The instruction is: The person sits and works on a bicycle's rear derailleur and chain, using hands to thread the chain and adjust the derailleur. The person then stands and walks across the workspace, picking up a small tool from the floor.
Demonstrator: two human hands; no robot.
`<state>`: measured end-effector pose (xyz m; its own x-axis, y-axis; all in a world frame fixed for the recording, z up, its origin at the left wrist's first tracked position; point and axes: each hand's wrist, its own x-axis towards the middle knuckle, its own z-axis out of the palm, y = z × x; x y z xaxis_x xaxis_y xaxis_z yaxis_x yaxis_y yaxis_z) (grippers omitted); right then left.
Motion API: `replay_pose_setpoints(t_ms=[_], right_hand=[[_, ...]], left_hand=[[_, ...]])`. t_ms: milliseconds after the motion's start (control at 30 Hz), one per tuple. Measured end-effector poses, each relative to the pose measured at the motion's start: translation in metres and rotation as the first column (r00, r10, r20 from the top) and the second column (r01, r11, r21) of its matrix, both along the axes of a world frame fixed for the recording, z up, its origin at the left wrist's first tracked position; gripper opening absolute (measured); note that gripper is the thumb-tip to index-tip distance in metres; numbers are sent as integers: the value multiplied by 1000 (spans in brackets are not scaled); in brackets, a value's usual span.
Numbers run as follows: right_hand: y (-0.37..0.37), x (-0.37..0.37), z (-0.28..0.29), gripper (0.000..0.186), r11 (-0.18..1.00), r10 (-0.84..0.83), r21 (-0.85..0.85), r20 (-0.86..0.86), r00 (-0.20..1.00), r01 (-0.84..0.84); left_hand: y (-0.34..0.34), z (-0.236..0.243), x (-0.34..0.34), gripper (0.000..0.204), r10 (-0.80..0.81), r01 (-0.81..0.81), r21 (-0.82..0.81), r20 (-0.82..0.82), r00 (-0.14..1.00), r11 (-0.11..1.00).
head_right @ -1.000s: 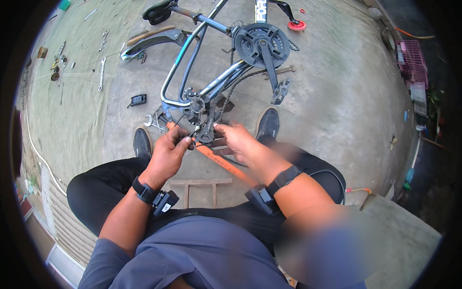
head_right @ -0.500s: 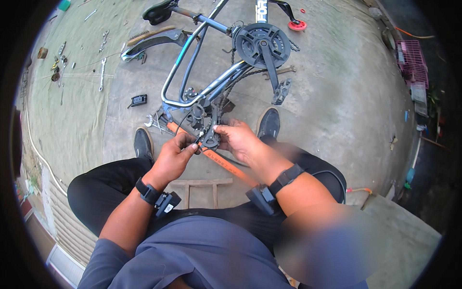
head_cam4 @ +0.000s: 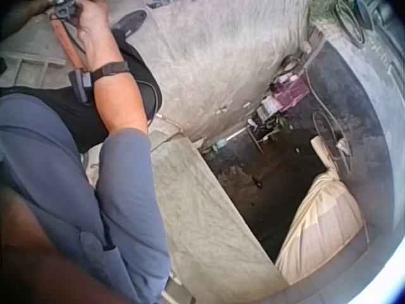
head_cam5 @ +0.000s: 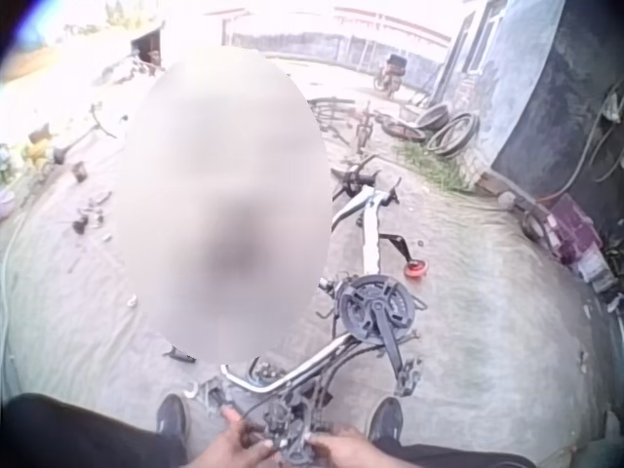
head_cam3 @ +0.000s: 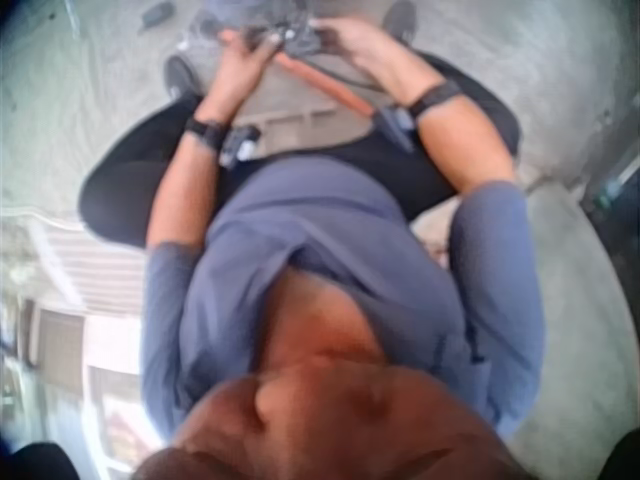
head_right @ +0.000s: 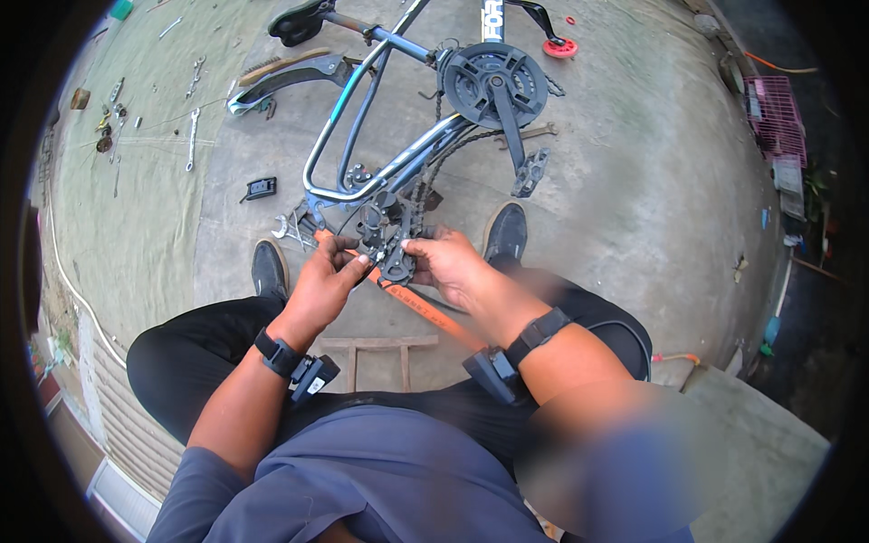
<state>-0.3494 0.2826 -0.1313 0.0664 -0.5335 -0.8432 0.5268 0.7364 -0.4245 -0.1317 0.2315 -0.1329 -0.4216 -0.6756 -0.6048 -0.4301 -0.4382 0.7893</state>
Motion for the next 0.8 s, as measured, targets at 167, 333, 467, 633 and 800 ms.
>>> replay_pose_setpoints(t_ms=[167, 333, 467, 633, 800], right_hand=[[-1, 1, 1, 26, 999, 16, 39, -82, 997, -13], [-4, 5, 8, 34, 999, 50, 28, -161, 986, -46], [-2, 6, 3, 39, 996, 88, 23, -220, 972, -85], [-1, 8, 1, 39, 993, 116, 37, -244, 963, -110], [2, 7, -4, 38, 991, 133, 40, -242, 961, -127]], left_hand=[[-7, -4, -11, 68, 127, -126, 37, -42, 991, 991], [-20, -3, -23, 76, 215, -189, 244, -88, 973, 951], [-22, -3, -35, 68, 288, -213, 398, -139, 948, 892], [-23, -12, -41, 52, 373, -235, 526, -173, 911, 818], [-21, -26, -39, 37, 389, -234, 538, -193, 901, 810]])
